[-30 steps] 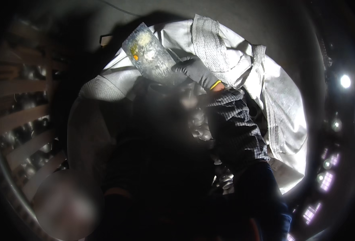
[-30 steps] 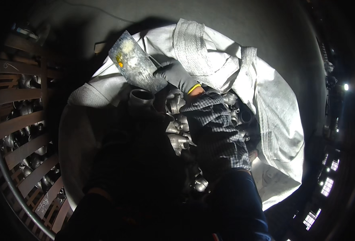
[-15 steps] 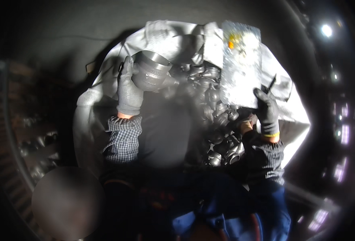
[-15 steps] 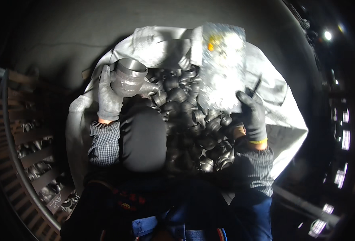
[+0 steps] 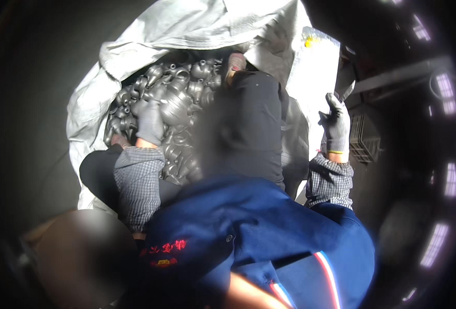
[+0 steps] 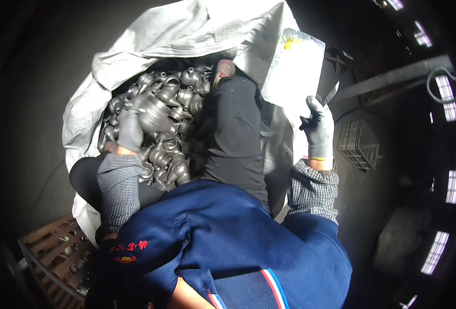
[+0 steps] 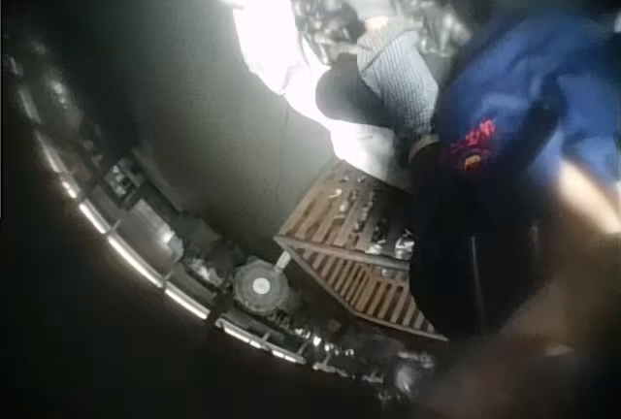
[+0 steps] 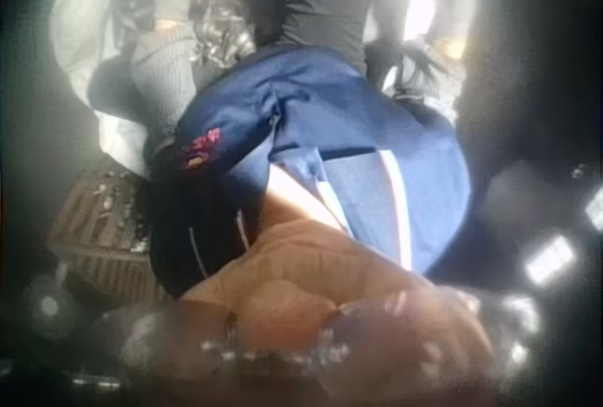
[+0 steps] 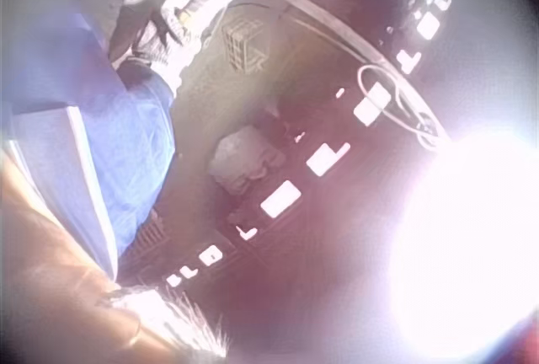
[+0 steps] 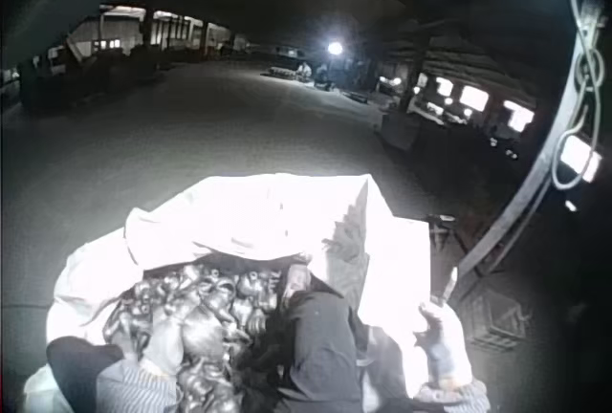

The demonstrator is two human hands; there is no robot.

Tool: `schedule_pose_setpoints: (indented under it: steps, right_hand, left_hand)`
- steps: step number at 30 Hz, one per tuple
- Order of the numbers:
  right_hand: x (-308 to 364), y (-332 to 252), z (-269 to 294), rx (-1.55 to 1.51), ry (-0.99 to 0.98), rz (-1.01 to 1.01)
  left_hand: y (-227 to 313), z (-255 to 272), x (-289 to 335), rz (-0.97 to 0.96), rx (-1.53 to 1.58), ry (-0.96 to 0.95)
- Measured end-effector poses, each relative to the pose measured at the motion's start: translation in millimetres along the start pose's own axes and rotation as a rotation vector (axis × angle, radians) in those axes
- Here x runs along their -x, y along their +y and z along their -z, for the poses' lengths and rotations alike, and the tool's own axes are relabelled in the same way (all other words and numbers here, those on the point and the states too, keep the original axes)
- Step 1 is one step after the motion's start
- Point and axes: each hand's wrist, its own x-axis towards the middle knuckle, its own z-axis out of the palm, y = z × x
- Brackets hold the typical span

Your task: The recorder is using a small metal tool to scrape or clean individual cast metal parts taken from a large bulk bag.

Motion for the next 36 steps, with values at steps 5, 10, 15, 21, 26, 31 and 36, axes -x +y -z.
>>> schedule_pose_setpoints:
  steps: [5,10,15,21,26,31,36]
  right_hand:
    - [28.4,15.6,52.1,-0.076,0.159,-0.031]
    - [58.2,12.8,75.7,-0.18,0.115,-0.033]
    - [59.0,1.0,10.2,-0.081,0.028,-0.015]
    - [52.9,26.1,-50.2,0.165,-0.211,0.101]
    - [75.4,30.9,-94.6,0.106,-0.477,-0.169]
    - [71.2,30.8,-94.4,0.32,-0.34,0.164]
    - [68.2,26.3,-82.7,0.224,-0.376,-0.156]
  left_hand:
    - [-195.3,14.4,-4.7,0.085,-0.386,-0.071]
    - [-171.7,-21.5,40.8,-0.119,-1.413,-0.565]
    - [-199.6,10.5,8.3,0.127,-0.345,-0.314]
    - [8.3,-74.9,71.8,0.373,0.515,-0.564]
    - [33.2,-95.8,96.4,0.153,0.301,-0.55]
    - [11.8,-81.8,94.9,0.17,0.334,-0.37]
    - [14.0,-69.6,100.9,0.127,0.334,-0.406]
